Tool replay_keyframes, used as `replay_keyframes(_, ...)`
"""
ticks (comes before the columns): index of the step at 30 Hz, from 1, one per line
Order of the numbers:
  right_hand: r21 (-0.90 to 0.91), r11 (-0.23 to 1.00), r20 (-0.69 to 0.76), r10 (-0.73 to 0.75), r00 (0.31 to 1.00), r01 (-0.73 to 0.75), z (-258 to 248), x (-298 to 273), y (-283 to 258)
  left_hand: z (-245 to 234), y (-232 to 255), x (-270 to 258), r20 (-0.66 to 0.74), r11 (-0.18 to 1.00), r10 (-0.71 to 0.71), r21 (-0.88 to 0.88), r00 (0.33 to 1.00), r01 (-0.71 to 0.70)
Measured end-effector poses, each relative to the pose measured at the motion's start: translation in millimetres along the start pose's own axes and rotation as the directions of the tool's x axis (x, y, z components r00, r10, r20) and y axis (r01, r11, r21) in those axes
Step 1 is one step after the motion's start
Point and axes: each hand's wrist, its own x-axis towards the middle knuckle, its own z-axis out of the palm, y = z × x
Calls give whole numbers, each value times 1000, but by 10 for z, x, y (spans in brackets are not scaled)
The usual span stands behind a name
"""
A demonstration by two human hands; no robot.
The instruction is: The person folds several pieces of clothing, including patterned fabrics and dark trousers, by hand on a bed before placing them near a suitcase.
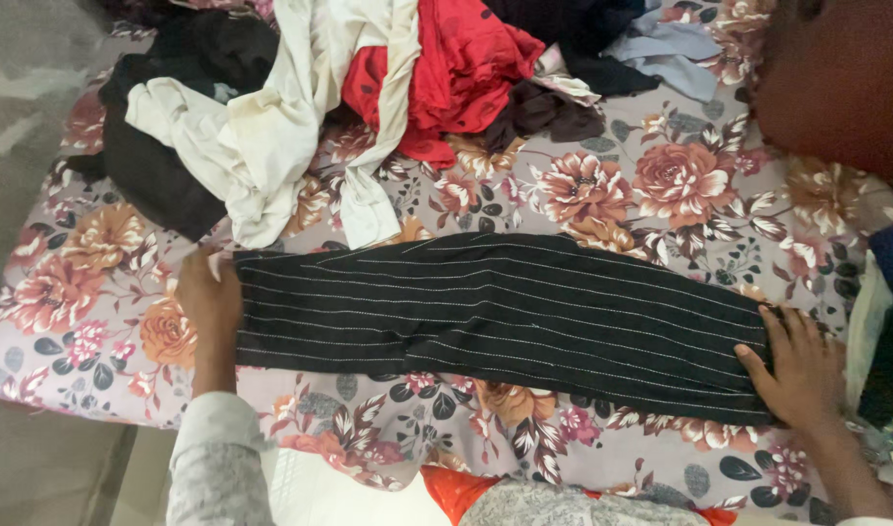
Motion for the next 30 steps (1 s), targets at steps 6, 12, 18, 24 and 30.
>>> replay_keyframes(6, 117, 989, -151, 103, 983, -85, -29, -83, -38, -16, 1421, -98, 514, 942, 318, -77, 796, -326)
replay_keyframes(12, 389, 859, -165, 419, 893, -331, 106, -169, 46, 116, 2969, -696, 348, 808, 550, -451, 759, -378)
replay_keyframes(18, 481, 779, -101, 504, 858, -402, 93, -132, 153, 551, 4364, -1194, 403, 773, 591, -530, 699, -348)
replay_keyframes(24, 671, 517, 168, 593, 787, -532, 23, -75, 315, 1040, 4439, -1559, 452, 822, 555, -431, 698, -373)
replay_keyframes(30, 795, 170, 413, 552, 724, -583, 12, -93, 416, 1045, 4469, -1596, 433, 818, 565, -407, 702, -407)
